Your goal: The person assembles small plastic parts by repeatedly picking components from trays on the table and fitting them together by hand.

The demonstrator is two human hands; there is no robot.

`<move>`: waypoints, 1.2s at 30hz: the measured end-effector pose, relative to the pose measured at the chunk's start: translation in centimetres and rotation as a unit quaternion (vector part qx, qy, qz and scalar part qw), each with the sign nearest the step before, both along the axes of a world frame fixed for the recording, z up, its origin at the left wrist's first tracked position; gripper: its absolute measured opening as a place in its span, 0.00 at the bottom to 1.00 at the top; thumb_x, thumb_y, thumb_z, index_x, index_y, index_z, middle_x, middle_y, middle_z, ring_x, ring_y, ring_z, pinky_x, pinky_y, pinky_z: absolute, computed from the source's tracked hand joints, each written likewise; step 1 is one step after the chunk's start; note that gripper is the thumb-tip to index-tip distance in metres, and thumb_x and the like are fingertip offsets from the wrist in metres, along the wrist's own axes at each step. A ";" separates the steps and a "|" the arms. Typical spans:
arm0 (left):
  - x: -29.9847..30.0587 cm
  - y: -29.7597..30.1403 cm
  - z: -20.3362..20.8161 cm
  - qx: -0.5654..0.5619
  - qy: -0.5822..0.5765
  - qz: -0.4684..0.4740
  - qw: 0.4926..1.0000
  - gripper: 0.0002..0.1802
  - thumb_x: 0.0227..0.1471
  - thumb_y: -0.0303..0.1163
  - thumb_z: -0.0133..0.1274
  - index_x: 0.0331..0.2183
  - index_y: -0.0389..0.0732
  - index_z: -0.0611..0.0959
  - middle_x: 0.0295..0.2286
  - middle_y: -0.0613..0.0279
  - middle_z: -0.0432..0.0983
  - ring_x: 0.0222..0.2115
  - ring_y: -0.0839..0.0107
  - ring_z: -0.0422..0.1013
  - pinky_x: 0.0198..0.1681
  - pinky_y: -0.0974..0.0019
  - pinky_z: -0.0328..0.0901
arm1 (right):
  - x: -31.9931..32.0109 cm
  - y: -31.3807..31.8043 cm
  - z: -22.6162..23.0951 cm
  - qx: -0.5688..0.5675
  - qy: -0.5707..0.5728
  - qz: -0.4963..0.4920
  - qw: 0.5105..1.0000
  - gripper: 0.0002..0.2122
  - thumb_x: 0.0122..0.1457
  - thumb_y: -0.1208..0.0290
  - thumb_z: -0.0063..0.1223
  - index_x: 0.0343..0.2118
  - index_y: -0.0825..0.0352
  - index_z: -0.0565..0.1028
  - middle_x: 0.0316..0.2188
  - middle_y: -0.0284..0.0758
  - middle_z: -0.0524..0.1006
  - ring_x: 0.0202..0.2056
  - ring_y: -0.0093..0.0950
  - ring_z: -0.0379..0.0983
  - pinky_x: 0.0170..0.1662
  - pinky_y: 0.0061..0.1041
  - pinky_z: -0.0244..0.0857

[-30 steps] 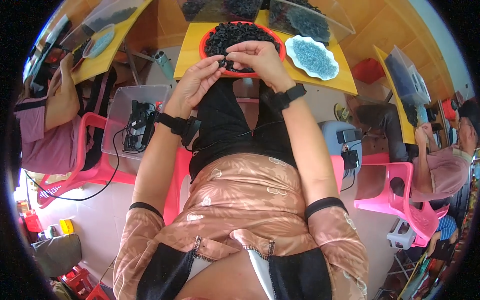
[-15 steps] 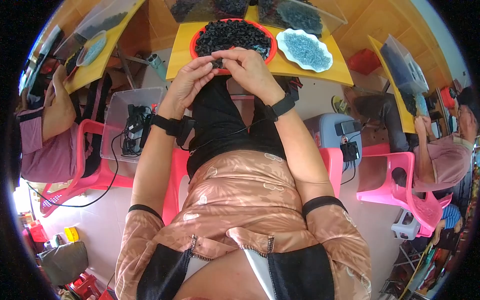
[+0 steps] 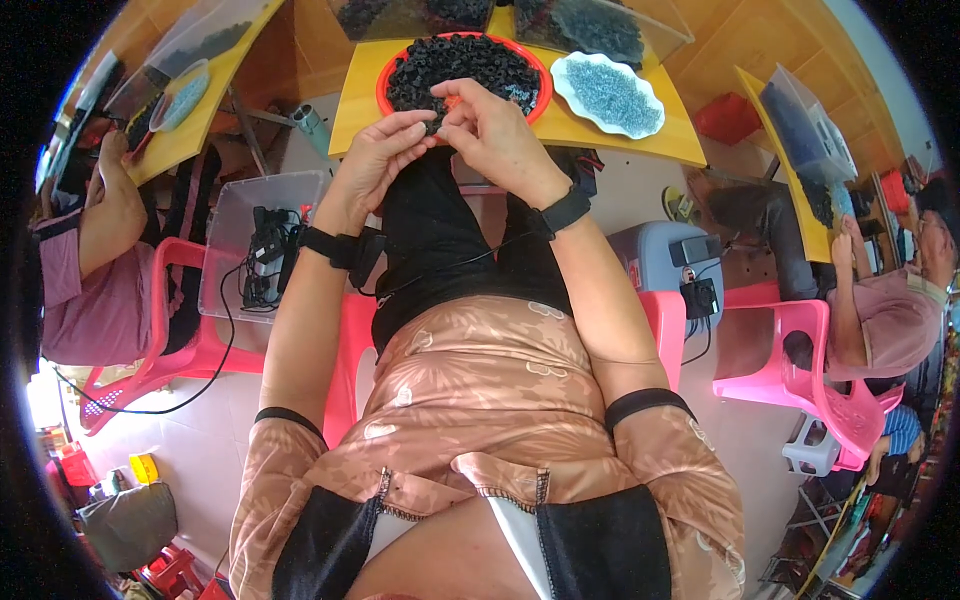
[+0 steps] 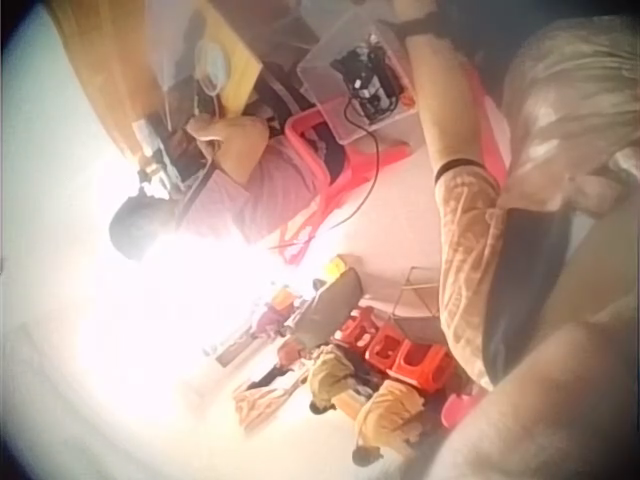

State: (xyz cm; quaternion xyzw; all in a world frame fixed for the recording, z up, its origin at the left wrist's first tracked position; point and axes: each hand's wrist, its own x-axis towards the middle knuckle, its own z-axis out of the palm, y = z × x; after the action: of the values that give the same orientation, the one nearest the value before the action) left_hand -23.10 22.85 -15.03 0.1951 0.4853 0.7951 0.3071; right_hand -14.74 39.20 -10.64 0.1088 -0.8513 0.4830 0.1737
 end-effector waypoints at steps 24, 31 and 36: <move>0.5 0.3 0.1 -0.064 0.158 -0.008 0.985 0.09 0.52 0.29 0.49 0.37 0.39 0.77 0.28 0.67 0.74 0.27 0.81 0.70 0.33 0.78 0.64 | 0.5 0.6 -0.2 0.014 -0.009 0.011 1.000 0.20 0.50 0.79 0.49 0.48 0.66 0.65 0.22 0.32 0.74 0.25 0.20 0.71 0.31 0.18 0.64; 0.5 0.4 0.1 -0.067 0.159 -0.035 0.984 0.09 0.53 0.30 0.48 0.38 0.39 0.74 0.28 0.66 0.73 0.28 0.79 0.70 0.33 0.79 0.64 | 0.2 1.0 -1.0 -0.056 -0.021 0.035 0.998 0.20 0.49 0.78 0.49 0.49 0.66 0.66 0.22 0.32 0.75 0.24 0.19 0.71 0.31 0.19 0.64; 0.6 0.5 -0.2 -0.067 0.165 -0.033 0.983 0.09 0.54 0.30 0.47 0.38 0.39 0.74 0.28 0.67 0.73 0.28 0.79 0.70 0.33 0.78 0.64 | 0.4 0.9 -0.6 0.035 -0.014 0.023 0.999 0.20 0.50 0.77 0.50 0.49 0.65 0.66 0.21 0.33 0.74 0.25 0.22 0.72 0.31 0.21 0.65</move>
State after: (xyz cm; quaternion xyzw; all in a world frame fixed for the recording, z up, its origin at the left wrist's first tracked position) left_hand -22.54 23.39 -15.24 0.3184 0.5746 0.7074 0.2608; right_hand -14.34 40.08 -11.19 0.1277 -0.8673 0.4583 0.1467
